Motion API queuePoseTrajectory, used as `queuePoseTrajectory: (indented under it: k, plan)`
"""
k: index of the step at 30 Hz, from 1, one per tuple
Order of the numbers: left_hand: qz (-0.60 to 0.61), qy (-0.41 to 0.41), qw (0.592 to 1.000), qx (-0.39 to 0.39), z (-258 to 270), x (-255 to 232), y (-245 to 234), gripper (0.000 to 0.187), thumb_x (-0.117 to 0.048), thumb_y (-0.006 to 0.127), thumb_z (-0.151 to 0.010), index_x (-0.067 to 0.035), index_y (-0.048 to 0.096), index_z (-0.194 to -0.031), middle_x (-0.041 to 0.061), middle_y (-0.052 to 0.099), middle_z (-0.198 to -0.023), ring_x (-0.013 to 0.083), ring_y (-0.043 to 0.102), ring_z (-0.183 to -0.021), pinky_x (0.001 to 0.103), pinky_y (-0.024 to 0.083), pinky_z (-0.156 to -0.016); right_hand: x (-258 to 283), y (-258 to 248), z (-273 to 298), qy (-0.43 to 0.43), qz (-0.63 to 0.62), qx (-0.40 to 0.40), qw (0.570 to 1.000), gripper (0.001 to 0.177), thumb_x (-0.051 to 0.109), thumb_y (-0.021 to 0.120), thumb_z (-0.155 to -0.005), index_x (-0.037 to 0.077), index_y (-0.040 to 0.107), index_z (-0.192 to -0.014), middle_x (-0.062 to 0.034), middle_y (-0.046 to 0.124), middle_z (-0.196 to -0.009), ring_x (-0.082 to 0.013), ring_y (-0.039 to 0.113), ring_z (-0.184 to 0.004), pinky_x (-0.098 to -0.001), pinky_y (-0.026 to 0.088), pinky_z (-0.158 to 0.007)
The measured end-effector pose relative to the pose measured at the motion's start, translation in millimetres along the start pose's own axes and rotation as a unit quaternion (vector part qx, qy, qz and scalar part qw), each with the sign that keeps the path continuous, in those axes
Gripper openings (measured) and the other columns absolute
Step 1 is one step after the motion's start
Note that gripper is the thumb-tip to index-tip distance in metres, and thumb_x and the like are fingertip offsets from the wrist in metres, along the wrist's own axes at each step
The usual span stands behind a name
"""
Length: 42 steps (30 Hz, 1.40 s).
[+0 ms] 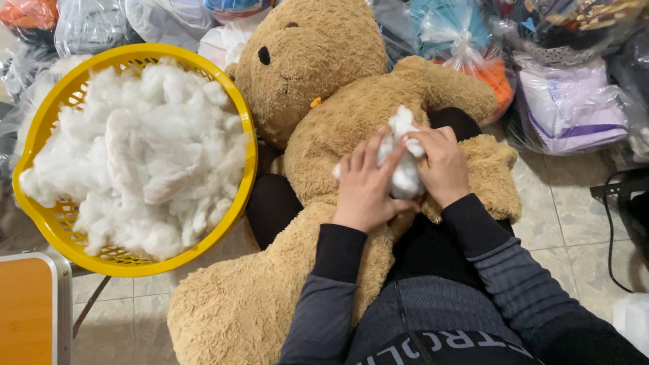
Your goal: The person sits on the floor and repeatedly takes handfuls of white stuffing from a yellow basket, then inserts the stuffing into the torso of a large brown teddy bear. The person compresses and adjusts the stuffing inside the bear throughout the clip.
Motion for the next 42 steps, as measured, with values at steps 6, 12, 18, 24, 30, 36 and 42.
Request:
queuePoseTrajectory:
  k: [6, 12, 18, 24, 30, 36, 42]
  plan:
    - [-0.106, -0.023, 0.994, -0.03, 1.3, 12.8, 23.2, 0.057, -0.013, 0.08, -0.075, -0.021, 0.068, -0.13, 0.009, 0.056, -0.148, 0.031, 0.053, -0.13, 0.044, 0.044, -0.1, 9.3, -7.8, -3.3, -0.014, -0.024, -0.024, 0.999, 0.041, -0.003, 0.074, -0.08, 0.008, 0.071, -0.12, -0.0117, 0.068, -0.134, -0.0322, 0.061, -0.115, -0.0402, 0.051, -0.098]
    - [0.027, -0.065, 0.995, -0.074, 8.2, 30.1, 19.7, 0.034, -0.007, 0.074, -0.072, -0.018, 0.078, -0.105, 0.0, 0.065, -0.134, 0.0291, 0.056, -0.115, 0.042, 0.046, -0.093, 28.5, -14.4, -0.7, -0.099, -0.039, 0.02, 0.994, 0.056, 0.01, 0.081, -0.085, 0.011, 0.059, -0.137, -0.0163, 0.051, -0.154, -0.0379, 0.05, -0.134, -0.0488, 0.04, -0.113]
    - [0.103, -0.127, 0.972, -0.167, 10.5, 42.4, 4.7, 0.026, 0.0, 0.069, -0.076, -0.013, 0.074, -0.099, -0.001, 0.069, -0.127, 0.0287, 0.06, -0.115, 0.04, 0.052, -0.094, 41.5, -10.5, 6.6, -0.133, 0.064, 0.105, 0.984, 0.091, 0.023, 0.088, -0.057, 0.015, 0.055, -0.142, -0.0199, 0.044, -0.154, -0.0374, 0.043, -0.139, -0.0615, 0.016, -0.118]
    - [0.19, -0.111, 0.949, -0.224, 12.8, 35.4, -14.5, 0.025, 0.003, 0.075, -0.076, -0.005, 0.07, -0.1, 0.008, 0.065, -0.123, 0.0289, 0.061, -0.117, 0.039, 0.051, -0.099, 54.1, -24.2, 0.4, -0.186, 0.069, 0.028, 0.98, 0.05, 0.006, 0.081, -0.072, 0.012, 0.069, -0.121, -0.0054, 0.069, -0.131, -0.0239, 0.06, -0.126, -0.055, 0.025, -0.119]
    - [0.23, -0.091, 0.933, -0.263, 11.8, 18.9, -45.7, 0.026, 0.005, 0.077, -0.076, -0.004, 0.069, -0.1, 0.011, 0.063, -0.123, 0.0291, 0.063, -0.116, 0.038, 0.052, -0.099, 77.4, -62.1, -16.7, -0.175, -0.08, -0.022, 0.981, 0.033, -0.008, 0.069, -0.074, 0.007, 0.071, -0.104, -0.0091, 0.074, -0.103, -0.032, 0.069, -0.101, -0.0419, 0.052, -0.091]
    - [0.264, -0.087, 0.912, -0.302, 9.7, 8.5, -74.9, 0.024, 0.004, 0.076, -0.08, -0.004, 0.068, -0.102, 0.012, 0.063, -0.124, 0.0272, 0.066, -0.116, 0.037, 0.056, -0.099, 103.6, -85.3, -40.6, -0.106, -0.233, -0.008, 0.967, 0.034, -0.009, 0.061, -0.075, 0.003, 0.068, -0.106, -0.0122, 0.069, -0.099, -0.0322, 0.069, -0.094, -0.0371, 0.054, -0.083]
    - [0.253, -0.082, 0.891, -0.369, 14.1, 16.0, -108.6, 0.023, 0.0, 0.072, -0.084, -0.002, 0.065, -0.105, 0.013, 0.066, -0.12, 0.0254, 0.065, -0.116, 0.036, 0.053, -0.101, 142.4, -59.9, -81.4, -0.142, -0.339, 0.034, 0.929, 0.029, -0.009, 0.061, -0.085, 0.005, 0.064, -0.11, -0.0115, 0.069, -0.108, -0.0282, 0.069, -0.105, -0.0342, 0.054, -0.094]
Point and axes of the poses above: each hand's wrist, its own z-axis away from the middle knuckle, its own y-axis out of the palm, x = y × z, the point moved 7 cm from there along -z, towards the middle knuckle
